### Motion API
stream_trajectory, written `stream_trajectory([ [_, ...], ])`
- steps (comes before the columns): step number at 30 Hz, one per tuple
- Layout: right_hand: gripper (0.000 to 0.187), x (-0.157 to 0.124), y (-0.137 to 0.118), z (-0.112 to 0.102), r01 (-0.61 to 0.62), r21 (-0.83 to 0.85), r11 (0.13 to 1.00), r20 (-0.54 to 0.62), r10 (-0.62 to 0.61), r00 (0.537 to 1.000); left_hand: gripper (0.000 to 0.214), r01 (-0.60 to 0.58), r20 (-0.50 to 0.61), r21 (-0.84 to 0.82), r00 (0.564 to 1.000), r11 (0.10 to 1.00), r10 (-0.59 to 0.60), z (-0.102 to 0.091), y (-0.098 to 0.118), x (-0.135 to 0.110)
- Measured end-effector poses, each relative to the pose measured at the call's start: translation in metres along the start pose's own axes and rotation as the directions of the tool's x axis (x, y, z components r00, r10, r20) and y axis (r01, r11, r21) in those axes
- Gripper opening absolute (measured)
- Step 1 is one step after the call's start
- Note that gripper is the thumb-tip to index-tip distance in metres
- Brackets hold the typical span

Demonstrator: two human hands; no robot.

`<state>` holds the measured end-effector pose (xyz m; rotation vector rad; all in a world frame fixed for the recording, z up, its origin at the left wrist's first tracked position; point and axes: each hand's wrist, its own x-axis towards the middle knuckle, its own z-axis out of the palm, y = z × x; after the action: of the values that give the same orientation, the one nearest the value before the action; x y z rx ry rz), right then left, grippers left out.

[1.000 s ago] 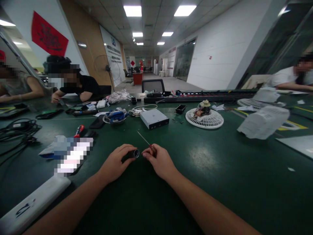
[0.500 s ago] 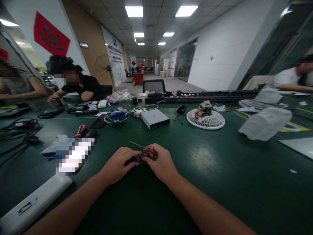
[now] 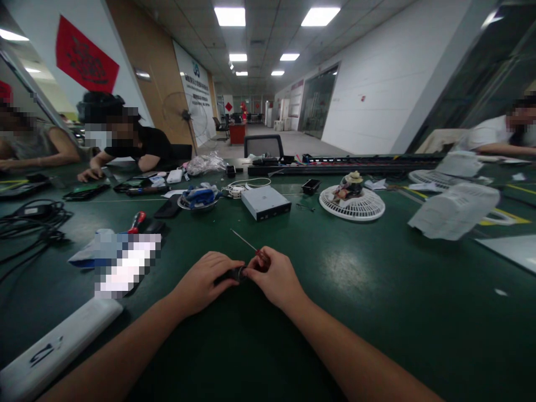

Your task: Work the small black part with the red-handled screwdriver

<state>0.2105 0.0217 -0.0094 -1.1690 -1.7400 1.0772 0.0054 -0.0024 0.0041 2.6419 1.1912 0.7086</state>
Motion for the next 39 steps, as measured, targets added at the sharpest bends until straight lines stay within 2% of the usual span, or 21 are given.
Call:
stream_trajectory([
  [5, 0.023, -0.002, -0.004, -0.001, 0.006, -0.029, 1.000, 0.062, -0.005, 0.998, 0.031, -0.048, 0.001, -0.045, 0.999, 0.998, 0.048, 0.000, 0.000, -0.001],
  [8, 0.028, -0.002, -0.008, -0.003, 0.007, -0.094, 0.996, 0.042, -0.003, 0.999, 0.030, -0.054, -0.012, -0.062, 0.998, 0.997, 0.054, 0.000, 0.000, -0.001],
  [11, 0.036, -0.002, -0.010, -0.005, 0.015, -0.083, 0.996, 0.043, -0.011, 0.999, 0.030, -0.049, -0.012, -0.056, 0.999, 0.997, 0.048, 0.000, 0.001, -0.001],
  [13, 0.033, -0.002, -0.010, -0.006, 0.027, -0.073, 0.997, 0.046, -0.023, 0.999, 0.031, -0.041, -0.007, -0.038, 0.999, 0.998, 0.041, -0.001, 0.002, -0.001],
  [18, 0.016, -0.001, -0.010, -0.008, 0.057, -0.187, 0.981, 0.041, -0.050, 0.998, 0.035, -0.017, -0.016, -0.026, 1.000, 1.000, 0.017, -0.001, 0.003, -0.001],
  [24, 0.014, 0.000, -0.005, -0.006, 0.051, 0.022, 0.998, 0.181, -0.054, 0.982, 0.037, -0.049, -0.006, -0.034, 0.999, 0.998, 0.049, -0.002, 0.004, 0.000],
  [29, 0.015, -0.001, -0.002, -0.001, 0.049, -0.048, 0.998, 0.139, -0.041, 0.989, 0.033, -0.086, -0.082, -0.038, 0.993, 0.996, 0.083, 0.000, 0.004, 0.000],
  [32, 0.014, -0.002, -0.003, -0.004, 0.130, -0.102, 0.986, 0.101, -0.120, 0.988, 0.032, -0.014, -0.131, -0.013, 0.991, 1.000, 0.012, 0.002, 0.002, 0.000],
  [35, 0.027, -0.001, -0.005, -0.013, 0.240, -0.140, 0.961, 0.028, -0.238, 0.971, 0.032, 0.126, -0.215, 0.007, 0.969, 0.992, -0.121, 0.001, -0.003, -0.001],
  [37, 0.034, 0.002, -0.005, -0.020, 0.229, -0.250, 0.941, -0.024, -0.243, 0.970, 0.031, 0.232, -0.279, 0.016, 0.935, 0.973, -0.219, 0.000, -0.008, -0.002],
  [39, 0.028, 0.006, -0.003, -0.026, 0.173, -0.353, 0.919, -0.039, -0.199, 0.979, 0.029, 0.329, -0.321, 0.010, 0.895, 0.944, -0.309, -0.001, -0.014, -0.003],
])
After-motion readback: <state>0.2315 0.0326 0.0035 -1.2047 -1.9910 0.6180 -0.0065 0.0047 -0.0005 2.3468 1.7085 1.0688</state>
